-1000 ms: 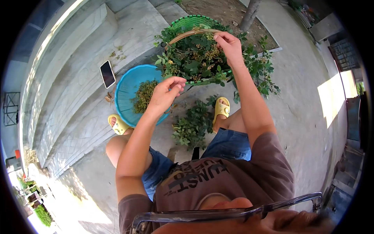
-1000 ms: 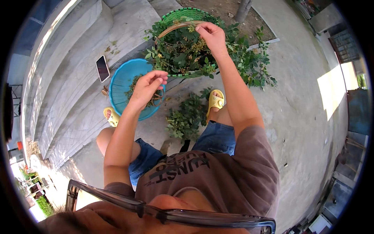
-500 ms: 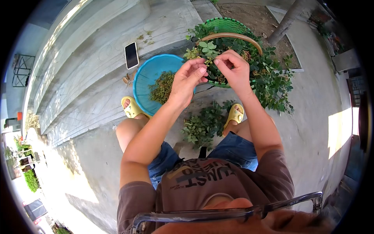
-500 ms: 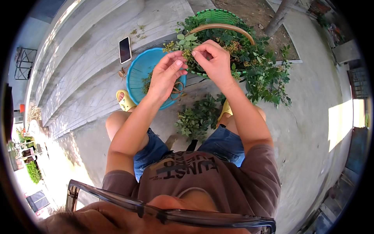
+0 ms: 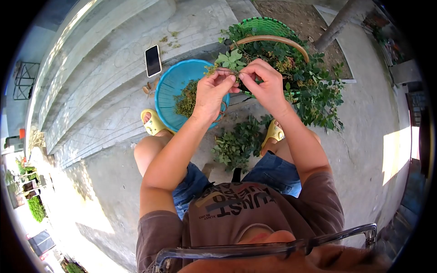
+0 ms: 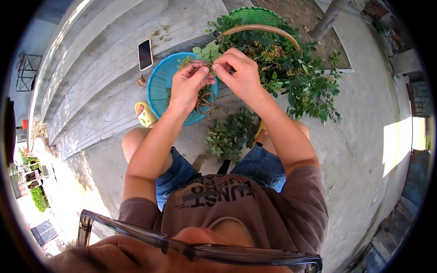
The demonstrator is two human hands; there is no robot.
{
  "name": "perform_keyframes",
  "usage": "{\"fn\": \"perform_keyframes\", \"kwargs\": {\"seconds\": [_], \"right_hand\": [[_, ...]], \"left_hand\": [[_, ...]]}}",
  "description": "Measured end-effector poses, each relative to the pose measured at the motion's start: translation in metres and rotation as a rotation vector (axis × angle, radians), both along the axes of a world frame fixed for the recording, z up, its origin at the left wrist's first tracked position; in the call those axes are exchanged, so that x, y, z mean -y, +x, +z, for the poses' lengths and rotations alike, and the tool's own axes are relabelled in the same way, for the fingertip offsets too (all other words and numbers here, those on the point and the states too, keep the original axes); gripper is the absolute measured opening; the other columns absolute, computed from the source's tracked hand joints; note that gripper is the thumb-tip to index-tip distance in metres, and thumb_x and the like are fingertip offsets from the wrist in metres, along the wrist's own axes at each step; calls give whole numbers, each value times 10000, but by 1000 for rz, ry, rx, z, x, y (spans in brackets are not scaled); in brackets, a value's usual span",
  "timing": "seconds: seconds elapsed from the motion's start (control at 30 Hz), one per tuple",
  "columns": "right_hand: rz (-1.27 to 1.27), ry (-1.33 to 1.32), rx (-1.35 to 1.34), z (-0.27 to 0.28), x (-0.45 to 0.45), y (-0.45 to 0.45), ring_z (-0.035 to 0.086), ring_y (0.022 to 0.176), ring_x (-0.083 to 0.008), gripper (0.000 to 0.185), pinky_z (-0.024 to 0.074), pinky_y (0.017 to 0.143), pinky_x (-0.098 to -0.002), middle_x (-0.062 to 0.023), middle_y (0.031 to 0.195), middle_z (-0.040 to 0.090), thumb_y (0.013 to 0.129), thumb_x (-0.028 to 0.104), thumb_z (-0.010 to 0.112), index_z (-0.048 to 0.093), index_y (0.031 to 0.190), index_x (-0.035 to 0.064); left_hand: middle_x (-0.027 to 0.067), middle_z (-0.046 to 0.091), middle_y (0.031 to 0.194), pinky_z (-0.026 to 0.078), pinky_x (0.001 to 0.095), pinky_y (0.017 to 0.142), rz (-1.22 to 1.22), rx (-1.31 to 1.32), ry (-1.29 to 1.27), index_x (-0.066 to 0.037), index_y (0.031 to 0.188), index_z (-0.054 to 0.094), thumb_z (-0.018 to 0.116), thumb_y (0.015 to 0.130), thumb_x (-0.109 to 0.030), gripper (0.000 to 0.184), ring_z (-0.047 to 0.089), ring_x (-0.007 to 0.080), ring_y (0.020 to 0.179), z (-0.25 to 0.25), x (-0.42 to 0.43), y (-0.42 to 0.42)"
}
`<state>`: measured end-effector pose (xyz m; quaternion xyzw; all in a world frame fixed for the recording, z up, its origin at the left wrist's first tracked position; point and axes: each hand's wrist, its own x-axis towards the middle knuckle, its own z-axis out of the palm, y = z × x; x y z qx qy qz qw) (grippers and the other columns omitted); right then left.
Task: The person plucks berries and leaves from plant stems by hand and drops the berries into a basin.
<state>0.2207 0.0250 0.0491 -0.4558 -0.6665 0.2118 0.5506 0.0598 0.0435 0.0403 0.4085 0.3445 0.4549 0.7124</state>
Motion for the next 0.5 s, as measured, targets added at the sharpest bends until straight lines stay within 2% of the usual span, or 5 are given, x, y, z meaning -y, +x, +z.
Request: {"fn": "perform_keyframes", "kwargs": {"seconds": [0.13, 0.2, 0.5], "right_hand": [[15, 14, -13, 0, 2, -1, 558, 587, -99, 51, 451, 516, -220, -42, 767, 570, 763, 6, 667, 628, 795, -2], [13, 30, 10, 1, 3, -2, 565, 589, -103, 53, 460, 516, -224, -44, 764, 571, 760, 6, 670, 628, 794, 2], [-16, 117, 110, -2, 2, -2, 588, 585, -143, 71, 486, 512, -253, -52, 745, 569, 739, 10, 674, 612, 769, 27]], "left_hand": [[86, 593, 945, 536, 334, 711, -26, 45, -18, 26, 974, 558, 586, 879, -50, 125, 597, 169, 821, -2, 1, 0], [76, 598, 887, 548, 302, 671, 10, 67, -62, 39, 923, 570, 601, 858, -26, 96, 605, 152, 739, 0, 2, 1], [64, 614, 806, 514, 267, 638, 27, 34, -25, 21, 897, 579, 597, 860, -15, 55, 604, 145, 688, -3, 2, 2]]}}
